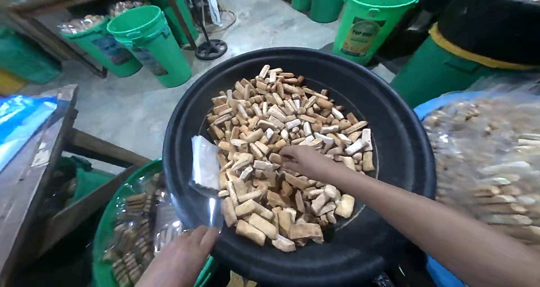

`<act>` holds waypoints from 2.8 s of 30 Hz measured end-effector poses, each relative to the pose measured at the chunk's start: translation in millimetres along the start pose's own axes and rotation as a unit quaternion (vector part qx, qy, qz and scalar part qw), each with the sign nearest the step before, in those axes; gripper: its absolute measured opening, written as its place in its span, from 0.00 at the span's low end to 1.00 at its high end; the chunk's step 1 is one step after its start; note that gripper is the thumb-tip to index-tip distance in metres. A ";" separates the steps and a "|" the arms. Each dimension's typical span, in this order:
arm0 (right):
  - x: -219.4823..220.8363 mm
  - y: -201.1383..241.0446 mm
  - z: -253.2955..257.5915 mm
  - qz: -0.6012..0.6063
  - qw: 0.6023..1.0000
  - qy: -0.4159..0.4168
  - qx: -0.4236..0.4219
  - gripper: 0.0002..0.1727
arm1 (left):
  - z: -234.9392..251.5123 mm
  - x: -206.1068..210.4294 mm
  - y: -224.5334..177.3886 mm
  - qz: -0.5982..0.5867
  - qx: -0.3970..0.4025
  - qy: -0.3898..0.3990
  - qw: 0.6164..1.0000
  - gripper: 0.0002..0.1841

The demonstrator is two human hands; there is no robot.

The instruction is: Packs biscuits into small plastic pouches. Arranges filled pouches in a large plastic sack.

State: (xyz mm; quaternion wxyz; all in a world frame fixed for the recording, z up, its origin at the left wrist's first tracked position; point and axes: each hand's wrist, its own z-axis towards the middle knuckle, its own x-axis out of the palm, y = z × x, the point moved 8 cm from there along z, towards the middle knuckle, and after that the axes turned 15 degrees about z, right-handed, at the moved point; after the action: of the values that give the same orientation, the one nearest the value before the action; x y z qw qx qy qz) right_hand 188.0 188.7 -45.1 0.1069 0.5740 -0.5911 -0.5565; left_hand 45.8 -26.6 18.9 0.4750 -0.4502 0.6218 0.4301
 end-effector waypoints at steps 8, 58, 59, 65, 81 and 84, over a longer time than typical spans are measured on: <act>34.7 18.5 15.3 0.031 0.999 -0.008 0.006 0.21 | -21.4 32.7 14.2 -0.324 -0.203 -0.159 0.910 0.18; -57.0 78.3 -85.5 -0.043 0.933 -0.267 -0.239 0.22 | 215.2 -29.4 1.1 -0.690 -0.089 -0.072 0.715 0.14; -48.2 77.8 -82.3 -0.061 0.932 -0.252 -0.252 0.21 | 216.0 -21.9 1.3 -0.673 -0.105 -0.069 0.729 0.14; -6.8 35.9 -75.7 -0.184 0.934 -0.111 -0.287 0.14 | 198.3 -2.4 77.1 -0.620 -0.239 -0.274 0.696 0.22; -66.4 52.4 -121.4 -0.052 0.771 -0.492 -0.402 0.12 | 212.8 8.8 54.3 -0.685 -0.268 -0.239 0.634 0.28; -63.1 62.3 -95.8 -0.078 0.785 -0.479 -0.384 0.10 | 208.6 -4.3 28.4 -0.662 -0.222 -0.220 0.681 0.28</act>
State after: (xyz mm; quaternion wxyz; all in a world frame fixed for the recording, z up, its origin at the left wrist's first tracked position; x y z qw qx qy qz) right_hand 246.5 170.4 70.2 -0.0223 0.1891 -0.2565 -0.9476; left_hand 61.5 181.3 -11.2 0.6455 -0.7289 -0.0750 0.2154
